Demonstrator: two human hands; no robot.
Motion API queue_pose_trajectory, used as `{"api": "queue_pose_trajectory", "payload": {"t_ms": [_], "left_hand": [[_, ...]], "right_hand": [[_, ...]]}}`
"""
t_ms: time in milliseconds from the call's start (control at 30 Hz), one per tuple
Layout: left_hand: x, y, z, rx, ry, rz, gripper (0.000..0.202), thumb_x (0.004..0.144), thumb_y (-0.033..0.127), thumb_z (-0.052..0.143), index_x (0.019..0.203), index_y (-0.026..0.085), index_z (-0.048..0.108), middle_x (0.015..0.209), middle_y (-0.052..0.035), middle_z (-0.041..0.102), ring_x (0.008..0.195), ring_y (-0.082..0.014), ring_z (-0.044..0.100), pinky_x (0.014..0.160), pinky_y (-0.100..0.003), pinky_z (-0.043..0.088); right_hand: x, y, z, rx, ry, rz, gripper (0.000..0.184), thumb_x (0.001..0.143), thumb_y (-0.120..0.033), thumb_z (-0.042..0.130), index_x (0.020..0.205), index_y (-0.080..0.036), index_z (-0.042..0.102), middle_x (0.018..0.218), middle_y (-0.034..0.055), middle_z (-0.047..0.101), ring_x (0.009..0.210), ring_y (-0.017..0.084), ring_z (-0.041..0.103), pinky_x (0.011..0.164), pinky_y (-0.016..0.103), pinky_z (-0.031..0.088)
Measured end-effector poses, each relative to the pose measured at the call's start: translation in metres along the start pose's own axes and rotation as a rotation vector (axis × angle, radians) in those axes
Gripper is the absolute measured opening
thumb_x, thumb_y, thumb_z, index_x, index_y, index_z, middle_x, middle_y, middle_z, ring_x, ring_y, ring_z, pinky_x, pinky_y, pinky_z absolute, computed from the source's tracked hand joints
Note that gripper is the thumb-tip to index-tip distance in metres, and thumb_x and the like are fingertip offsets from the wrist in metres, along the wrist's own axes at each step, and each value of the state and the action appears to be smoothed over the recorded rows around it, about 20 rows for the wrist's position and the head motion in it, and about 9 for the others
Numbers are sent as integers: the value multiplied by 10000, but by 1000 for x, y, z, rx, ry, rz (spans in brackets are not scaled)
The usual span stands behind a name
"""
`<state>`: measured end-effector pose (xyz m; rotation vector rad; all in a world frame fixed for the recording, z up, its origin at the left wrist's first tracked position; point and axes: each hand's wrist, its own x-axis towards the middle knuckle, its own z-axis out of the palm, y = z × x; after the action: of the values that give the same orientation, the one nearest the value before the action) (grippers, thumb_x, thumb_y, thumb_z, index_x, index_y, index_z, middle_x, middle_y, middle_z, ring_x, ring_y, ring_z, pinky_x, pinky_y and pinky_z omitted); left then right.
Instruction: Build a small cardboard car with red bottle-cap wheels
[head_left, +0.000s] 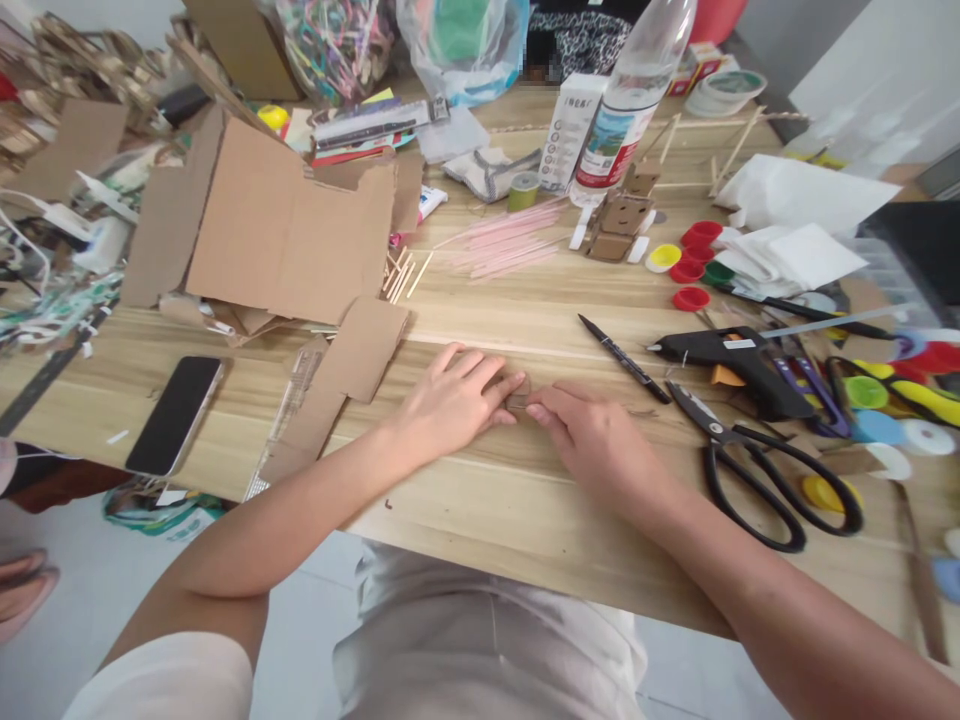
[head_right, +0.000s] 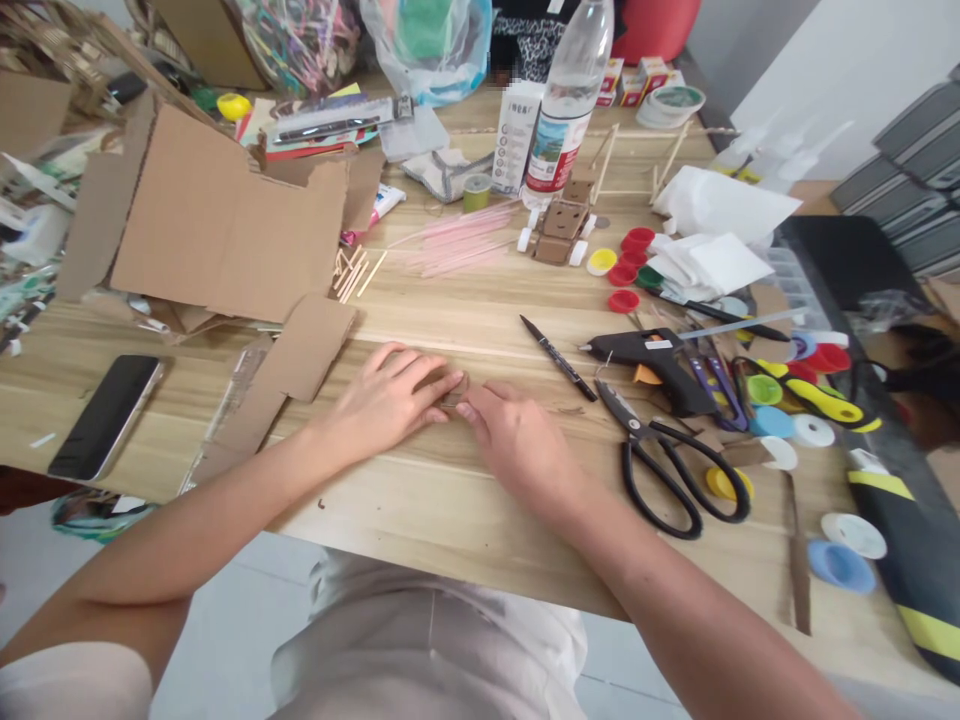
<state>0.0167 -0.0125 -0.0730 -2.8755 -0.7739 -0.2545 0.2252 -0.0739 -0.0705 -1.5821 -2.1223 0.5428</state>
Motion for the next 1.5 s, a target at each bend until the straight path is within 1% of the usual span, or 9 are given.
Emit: {"api": "queue_pose_trajectory", "payload": {"t_ms": [233,400,700,900,1033,1100,1200,1367,1500], "left_hand": [[-1,4,1,3,33,-14,348,1063,366,572,1312,177,723,1231,-131,756,1123,-254,681,1038,-410,468],[-1,2,4,-74,23,-61,383,1044,394,602,1375,228,697,1288,-133,733,1160,-274,661,997,-415,472],[-2,6,2,-82,10,-64,403,1066,364,540,1402,191,682,1318,-156,722,1185,-283,650,1029,-427,468],[-3,10,2,-35,3,-65,407,1076,321,501,1415,173,669,1325,-159,726,1194,-280,655,1051,-427,466],[-3,15,1,18,-8,-56,424,1089,293,461,1434,128,644,1318,-164,734,1188,-271,662,1057,-415,469],[-3,17,-1,46,-31,-60,419,1091,281,456,1432,121,642,1321,-163,734,1194,-270,662,1070,-414,465],[-3,20,-3,68,-59,-62,434,1094,286,460,1466,121,612,1325,-165,733,1202,-268,663,1090,-410,459],[-3,21,-4,66,-73,-81,446,1090,309,485,1485,138,601,1359,-173,720,1220,-278,662,1099,-419,462],[-4,21,-2,56,-53,-96,459,1077,323,518,1495,148,595,1372,-169,717,1231,-284,660,1102,-425,465]], "right_hand": [[3,-2,2,187,121,52,105,933,-207,599,942,-262,688,764,5,776,663,208,722,633,293,523],[6,-1,-1,138,140,-4,174,896,-143,618,767,-252,660,692,3,731,588,181,670,596,276,497],[6,9,4,101,141,-80,199,917,-141,617,766,-232,710,771,46,767,678,201,715,647,294,546],[5,8,4,108,133,-83,207,941,-152,614,823,-229,766,812,69,787,725,226,743,694,330,581],[3,6,6,129,159,-30,202,952,-177,620,936,-259,804,901,61,821,786,240,767,746,358,614],[1,6,8,121,175,-27,203,955,-188,623,913,-261,808,901,60,823,796,241,773,749,358,621],[0,9,10,92,158,-74,225,979,-206,615,884,-258,812,901,68,822,809,239,777,746,351,624],[0,14,9,80,125,-162,183,987,-217,637,935,-244,811,966,79,823,840,236,784,762,346,634],[-2,15,9,80,128,-155,141,971,-220,659,998,-250,794,996,79,819,880,246,785,802,368,645]]}}
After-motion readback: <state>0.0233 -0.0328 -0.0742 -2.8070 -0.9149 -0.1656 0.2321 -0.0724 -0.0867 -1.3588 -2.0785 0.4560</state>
